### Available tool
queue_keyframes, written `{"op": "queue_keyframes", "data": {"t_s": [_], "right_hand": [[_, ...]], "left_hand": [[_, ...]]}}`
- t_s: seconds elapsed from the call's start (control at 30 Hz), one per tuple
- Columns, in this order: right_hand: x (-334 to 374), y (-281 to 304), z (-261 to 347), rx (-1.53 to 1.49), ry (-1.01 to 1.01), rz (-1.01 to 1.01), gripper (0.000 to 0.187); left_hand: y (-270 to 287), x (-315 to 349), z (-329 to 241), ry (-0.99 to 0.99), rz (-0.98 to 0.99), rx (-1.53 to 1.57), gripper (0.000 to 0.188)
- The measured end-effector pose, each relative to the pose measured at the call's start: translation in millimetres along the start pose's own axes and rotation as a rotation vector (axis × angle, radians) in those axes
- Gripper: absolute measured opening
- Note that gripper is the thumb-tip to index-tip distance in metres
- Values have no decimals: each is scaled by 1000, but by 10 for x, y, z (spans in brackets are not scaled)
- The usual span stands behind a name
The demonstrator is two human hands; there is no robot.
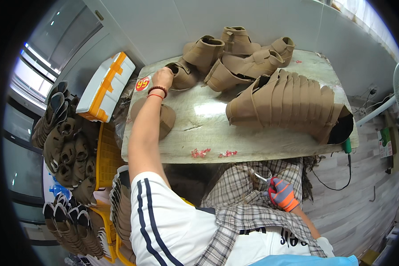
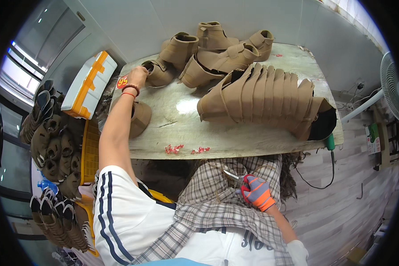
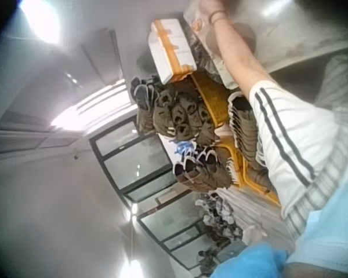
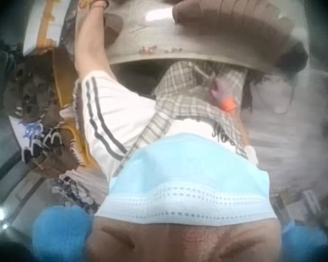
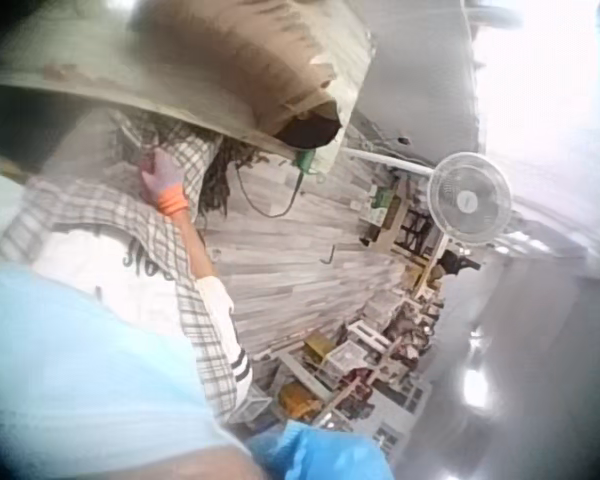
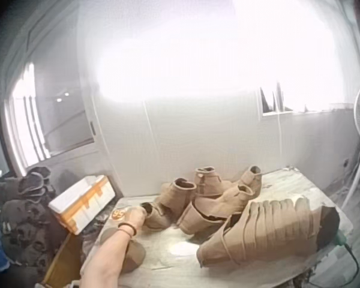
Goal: The person trims the edges of brown shoe uppers using scissors. They pick up each shoe part, cut along the inner edge, and place the trimmed pieces into a yellow crate. The process is repeated for multiple shoe parts.
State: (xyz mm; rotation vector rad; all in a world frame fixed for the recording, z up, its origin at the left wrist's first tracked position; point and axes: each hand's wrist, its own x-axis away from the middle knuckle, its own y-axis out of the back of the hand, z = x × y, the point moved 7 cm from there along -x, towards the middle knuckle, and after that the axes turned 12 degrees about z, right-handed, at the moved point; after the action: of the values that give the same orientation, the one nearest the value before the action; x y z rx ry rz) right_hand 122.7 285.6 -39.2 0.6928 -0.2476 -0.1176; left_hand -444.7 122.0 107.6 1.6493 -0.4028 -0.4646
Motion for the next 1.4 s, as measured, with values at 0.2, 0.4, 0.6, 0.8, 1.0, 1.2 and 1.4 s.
{"op": "queue_keyframes", "data": {"t_s": [0.2, 0.4, 0.6, 0.8, 1.0, 1.2, 1.4], "right_hand": [[15, -5, -31, -13, 61, -84, 39], [23, 32, 54, 75, 73, -102, 35], [44, 95, 127, 83, 40, -80, 32], [60, 50, -30, 148, -12, -39, 32], [42, 42, -3, 91, 50, -73, 32], [58, -70, -129, -98, 58, -119, 35], [121, 14, -450, -720, -40, -143, 20]], "left_hand": [[327, 1091, -791, -164, 908, 444, 23], [-310, 1333, -946, -123, 1036, 930, 38], [-1468, 532, -1122, 634, 591, 2027, 49], [-959, 236, -1248, 599, 318, 2204, 26], [167, 854, -700, 256, 77, 2128, 37], [610, 2217, 109, -155, -38, 2157, 39], [275, 3478, -77, -43, 29, 2282, 29]]}}
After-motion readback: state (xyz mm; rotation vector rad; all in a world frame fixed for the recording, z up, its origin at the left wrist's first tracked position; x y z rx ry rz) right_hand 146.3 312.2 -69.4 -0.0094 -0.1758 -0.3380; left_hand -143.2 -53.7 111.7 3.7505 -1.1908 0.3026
